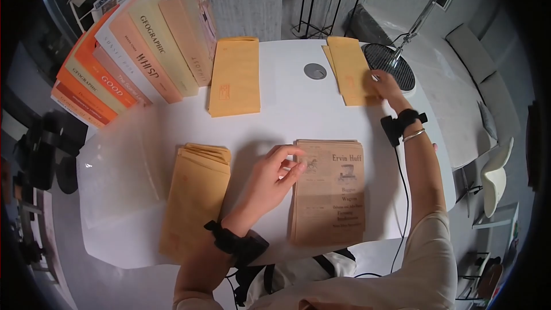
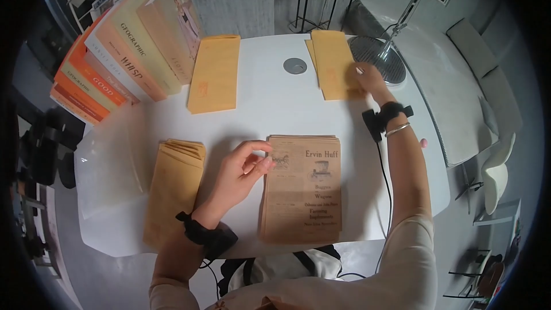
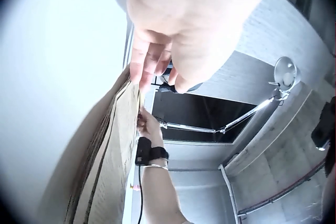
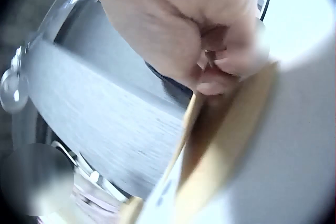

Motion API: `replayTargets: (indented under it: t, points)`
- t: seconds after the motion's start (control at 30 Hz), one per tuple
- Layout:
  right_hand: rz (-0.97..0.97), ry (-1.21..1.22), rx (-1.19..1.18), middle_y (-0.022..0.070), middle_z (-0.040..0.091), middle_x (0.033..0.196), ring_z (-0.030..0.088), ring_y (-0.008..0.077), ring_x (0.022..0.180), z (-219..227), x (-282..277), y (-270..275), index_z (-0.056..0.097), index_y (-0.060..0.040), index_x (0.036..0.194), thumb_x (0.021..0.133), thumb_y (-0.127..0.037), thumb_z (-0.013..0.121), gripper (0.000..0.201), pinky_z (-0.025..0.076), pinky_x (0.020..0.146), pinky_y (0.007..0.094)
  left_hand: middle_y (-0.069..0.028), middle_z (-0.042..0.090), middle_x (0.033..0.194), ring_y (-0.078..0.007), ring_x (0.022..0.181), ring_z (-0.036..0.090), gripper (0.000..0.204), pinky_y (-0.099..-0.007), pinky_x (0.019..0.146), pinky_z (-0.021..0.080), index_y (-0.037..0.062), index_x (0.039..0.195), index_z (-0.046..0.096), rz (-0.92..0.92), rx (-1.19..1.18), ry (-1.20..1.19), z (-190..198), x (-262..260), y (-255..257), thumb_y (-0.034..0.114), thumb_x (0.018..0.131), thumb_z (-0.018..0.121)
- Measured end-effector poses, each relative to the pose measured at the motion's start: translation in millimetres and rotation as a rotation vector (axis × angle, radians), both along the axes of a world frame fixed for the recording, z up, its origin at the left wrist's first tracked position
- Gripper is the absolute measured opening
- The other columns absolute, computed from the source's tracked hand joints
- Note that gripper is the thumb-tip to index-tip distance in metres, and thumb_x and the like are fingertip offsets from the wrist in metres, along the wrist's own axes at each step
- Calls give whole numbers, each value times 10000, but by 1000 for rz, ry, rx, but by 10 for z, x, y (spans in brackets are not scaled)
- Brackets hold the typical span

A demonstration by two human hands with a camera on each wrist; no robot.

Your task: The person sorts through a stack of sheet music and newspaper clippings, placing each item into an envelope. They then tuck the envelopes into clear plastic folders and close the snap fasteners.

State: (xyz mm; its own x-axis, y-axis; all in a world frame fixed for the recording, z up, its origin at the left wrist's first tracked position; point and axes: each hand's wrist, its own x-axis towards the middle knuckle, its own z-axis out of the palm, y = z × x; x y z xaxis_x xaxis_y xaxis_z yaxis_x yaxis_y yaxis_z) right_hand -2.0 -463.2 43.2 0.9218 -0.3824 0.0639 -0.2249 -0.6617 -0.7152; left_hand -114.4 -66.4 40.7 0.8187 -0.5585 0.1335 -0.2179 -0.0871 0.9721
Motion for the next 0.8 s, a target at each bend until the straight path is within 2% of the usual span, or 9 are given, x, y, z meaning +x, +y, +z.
replayTargets:
  t: [0.03,0.13,0.23,0.33,0.43,0.53,0.63,0.73,0.8]
  points:
    - [-24,32,-139,101,633,765,622,144,640,-54,-38,34,637,-60,1072,879,-255,590,279,472,521,293,-109,568,1113,-164,903,664,186,-244,742,531,-19,1096,535,1,-2,-4,-1,10,3,35,919,558]
    - [124,-244,-518,130,649,792,641,185,596,-346,62,-214,632,-61,1093,875,-238,592,284,493,535,306,-104,570,1100,-167,904,662,186,-243,744,532,-17,1088,543,10,-13,7,-15,5,-3,31,911,569]
    - [186,-343,-506,126,650,782,604,179,546,-418,65,-352,629,-61,1110,862,-199,606,285,477,529,309,-92,570,1105,-157,882,654,194,-238,739,532,-4,1078,558,9,-14,22,2,9,-16,36,892,599]
    - [93,-37,-17,121,633,748,580,167,582,100,-205,-12,619,-60,1136,854,-181,617,307,464,554,313,-81,568,1119,-144,854,644,210,-238,724,532,12,1064,574,19,7,-12,20,4,-5,43,866,635]
    - [65,37,112,85,595,690,549,149,612,231,-408,104,609,-54,1145,858,-176,612,311,449,563,316,-78,567,1129,-134,843,640,222,-240,711,532,21,1052,582,1,28,-20,-1,10,-15,42,844,658]
    - [111,25,-217,84,592,669,573,192,600,-12,-492,97,603,-59,1141,849,-189,630,321,456,569,329,-81,566,1150,-133,859,644,221,-245,714,532,27,1036,593,-32,53,-3,-13,13,-10,28,828,665]
    - [38,-338,-783,108,624,700,602,250,626,-14,-647,209,606,-55,1098,822,-186,664,311,464,590,347,-84,566,1167,-137,866,648,229,-248,728,534,30,1034,599,-43,62,-32,2,3,3,24,817,672]
    - [152,-198,-526,121,657,786,622,290,689,394,-888,668,622,-52,1033,789,-177,696,284,477,625,352,-88,569,1178,-141,869,649,240,-252,741,534,35,1038,602,-41,76,-26,12,0,6,22,810,676]
    - [476,-47,-244,91,651,827,614,211,710,462,-1048,871,636,-45,957,804,-199,707,229,485,649,314,-88,571,1183,-138,870,646,238,-255,747,535,36,1038,604,-42,88,-21,-15,3,0,25,811,677]
